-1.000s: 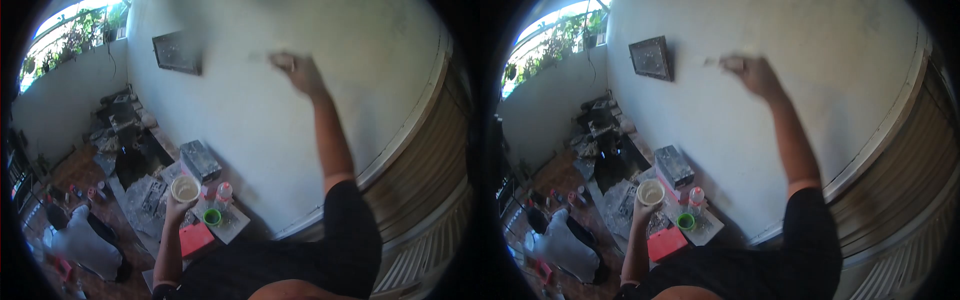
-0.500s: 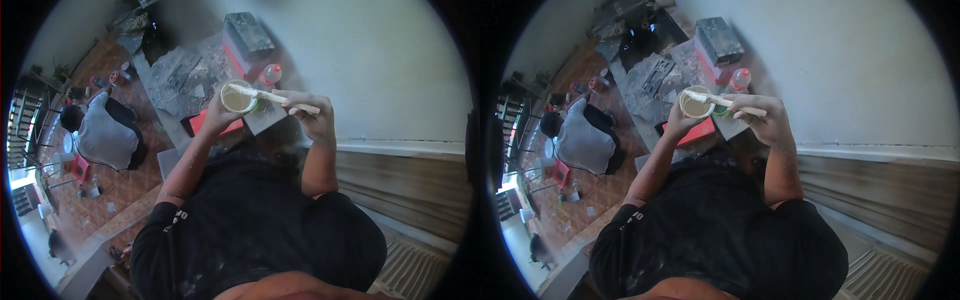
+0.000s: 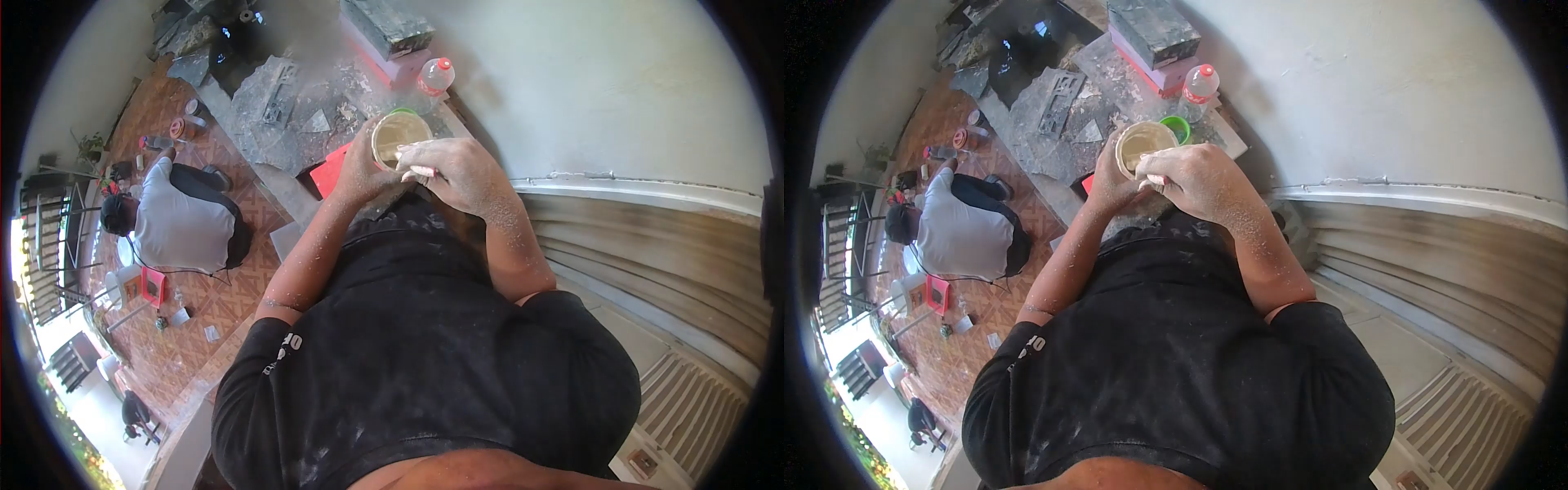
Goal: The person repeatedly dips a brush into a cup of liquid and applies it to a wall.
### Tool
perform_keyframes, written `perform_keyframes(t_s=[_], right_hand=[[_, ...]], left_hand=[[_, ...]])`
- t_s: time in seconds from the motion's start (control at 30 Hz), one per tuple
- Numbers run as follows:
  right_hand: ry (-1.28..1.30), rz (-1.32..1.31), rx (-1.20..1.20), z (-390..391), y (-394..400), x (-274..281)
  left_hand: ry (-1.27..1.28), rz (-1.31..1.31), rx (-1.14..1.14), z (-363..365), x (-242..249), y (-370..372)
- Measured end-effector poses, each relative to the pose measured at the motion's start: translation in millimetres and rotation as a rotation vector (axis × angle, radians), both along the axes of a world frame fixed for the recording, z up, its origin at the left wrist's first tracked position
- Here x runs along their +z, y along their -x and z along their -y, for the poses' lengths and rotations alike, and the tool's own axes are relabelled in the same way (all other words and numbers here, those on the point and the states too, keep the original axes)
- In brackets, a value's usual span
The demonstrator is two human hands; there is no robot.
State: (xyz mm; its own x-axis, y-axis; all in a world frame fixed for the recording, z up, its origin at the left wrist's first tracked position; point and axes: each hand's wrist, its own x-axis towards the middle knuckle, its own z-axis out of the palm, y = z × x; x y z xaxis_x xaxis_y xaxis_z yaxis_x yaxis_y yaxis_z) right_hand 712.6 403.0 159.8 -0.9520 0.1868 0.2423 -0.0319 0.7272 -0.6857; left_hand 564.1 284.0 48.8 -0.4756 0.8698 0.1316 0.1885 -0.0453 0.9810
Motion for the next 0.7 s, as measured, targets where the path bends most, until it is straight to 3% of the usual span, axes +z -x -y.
perform_keyframes(t_s=[0.23, 0.43, 0.5, 0.63, 0.7], right_hand=[[0.059, -0.154, -0.086, 0.3, 2.6, -2.7], [0.853, -0.348, -0.642, -17.5, 1.0, -4.4], [1.021, -0.340, -0.805, -32.4, 1.3, -15.3], [1.270, -0.415, -0.764, -42.6, -1.5, -46.6], [1.275, -0.321, -0.685, -43.7, -4.0, -50.6]], left_hand=[[-0.091, 0.038, 0.030, -7.5, 8.7, 5.1], [-0.047, -0.285, 0.168, -13.8, 57.1, 1.1], [0.038, -0.404, 0.186, -18.8, 42.0, 5.9], [0.016, -0.569, 0.272, -24.4, 32.5, 5.7], [-0.019, -0.659, 0.311, -28.1, 31.6, 6.3]])
